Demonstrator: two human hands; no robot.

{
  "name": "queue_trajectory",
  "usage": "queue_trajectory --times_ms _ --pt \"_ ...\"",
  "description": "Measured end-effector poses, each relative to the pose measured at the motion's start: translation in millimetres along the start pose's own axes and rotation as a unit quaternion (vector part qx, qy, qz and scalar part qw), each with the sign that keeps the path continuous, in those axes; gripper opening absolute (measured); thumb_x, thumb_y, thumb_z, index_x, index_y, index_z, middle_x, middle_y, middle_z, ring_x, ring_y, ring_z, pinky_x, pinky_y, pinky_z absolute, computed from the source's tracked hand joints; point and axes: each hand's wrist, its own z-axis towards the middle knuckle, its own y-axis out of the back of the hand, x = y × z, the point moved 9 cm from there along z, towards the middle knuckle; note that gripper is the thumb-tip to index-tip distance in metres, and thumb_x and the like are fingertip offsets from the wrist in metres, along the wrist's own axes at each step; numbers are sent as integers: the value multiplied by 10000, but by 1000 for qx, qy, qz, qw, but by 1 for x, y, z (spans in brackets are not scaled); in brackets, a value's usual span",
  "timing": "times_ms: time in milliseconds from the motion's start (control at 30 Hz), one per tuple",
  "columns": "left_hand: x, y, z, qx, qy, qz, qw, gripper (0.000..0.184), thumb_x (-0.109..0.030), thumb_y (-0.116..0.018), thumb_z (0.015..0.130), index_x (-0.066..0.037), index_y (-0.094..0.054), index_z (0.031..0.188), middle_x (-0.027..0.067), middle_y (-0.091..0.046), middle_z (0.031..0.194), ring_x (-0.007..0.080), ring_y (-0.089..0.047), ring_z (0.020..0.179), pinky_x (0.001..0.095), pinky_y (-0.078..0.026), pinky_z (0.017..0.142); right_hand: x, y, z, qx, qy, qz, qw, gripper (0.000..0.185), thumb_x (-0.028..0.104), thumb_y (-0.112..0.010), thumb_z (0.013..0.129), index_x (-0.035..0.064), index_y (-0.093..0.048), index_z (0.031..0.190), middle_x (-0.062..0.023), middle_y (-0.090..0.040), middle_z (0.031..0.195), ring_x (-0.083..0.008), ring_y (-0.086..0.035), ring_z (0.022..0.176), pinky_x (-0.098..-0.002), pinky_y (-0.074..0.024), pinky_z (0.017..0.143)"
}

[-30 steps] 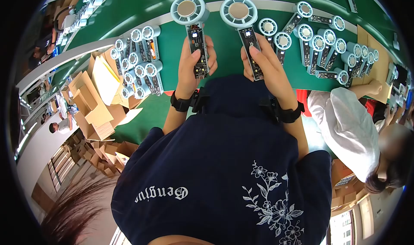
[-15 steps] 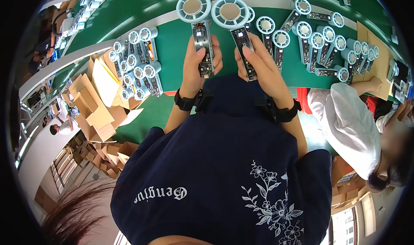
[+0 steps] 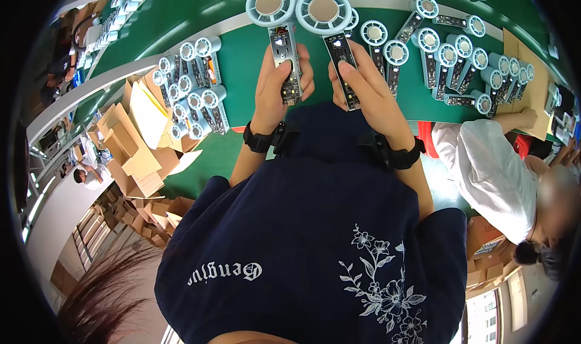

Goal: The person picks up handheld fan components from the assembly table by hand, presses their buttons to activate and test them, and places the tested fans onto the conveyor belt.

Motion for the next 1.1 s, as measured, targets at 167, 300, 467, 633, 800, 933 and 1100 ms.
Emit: queue_trajectory --times_ms 167,300,467,633,800,933,1100 --pt "0 2 -1 10 -4 1 1000 364 -126 -417 944 -32 -286 1270 122 -465 1061 127 -502 658 257 -461 494 -2 1 1 12 3 6 1000 395 227 -353 992 -5 -336 1311 -87 -495 940 -94 -450 587 -240 -393 508" --pt "-1 2 -1 7 -10 5 1000 355 -127 -416 942 -30 -291 1260 120 -468 1057 126 -503 654 255 -461 493 -2 -1 0 12 3 26 1000 397 233 -355 992 -6 -336 1309 -86 -495 939 -93 -451 587 -238 -396 511" --pt "-2 -1 1 6 -16 16 1000 351 -128 -415 942 -30 -293 1256 117 -469 1058 124 -504 654 254 -461 493 -1 1 1 10 -5 23 1000 396 235 -356 991 -8 -341 1303 -85 -496 940 -92 -452 589 -238 -397 512" --pt "-1 -2 1 6 -12 13 1000 349 -132 -413 945 -29 -294 1257 115 -468 1063 122 -501 651 249 -456 490 -1 1 0 7 -5 20 1000 369 201 -356 992 -10 -348 1295 -81 -497 940 -94 -455 594 -242 -399 514" --pt "-1 -2 3 -7 -3 18 1000 343 -164 -416 953 -28 -304 1247 114 -468 1065 118 -492 643 245 -446 485 1 4 1 -6 -4 -1 1000 337 174 -352 995 -4 -361 1281 -78 -501 951 -96 -460 600 -246 -403 518" --pt "-3 -5 12 -4 0 29 1000 348 -193 -421 958 -28 -309 1243 112 -465 1064 116 -487 638 245 -441 484 5 5 4 1 -3 32 999 332 189 -361 997 11 -368 1277 -71 -509 947 -100 -468 602 -248 -406 520" --pt "-5 -6 20 -11 3 24 1000 338 -214 -419 963 -27 -324 1228 89 -466 991 113 -488 625 241 -438 483 6 9 4 -5 0 16 1000 371 224 -400 993 36 -352 1308 -57 -516 920 -109 -486 606 -256 -420 525"
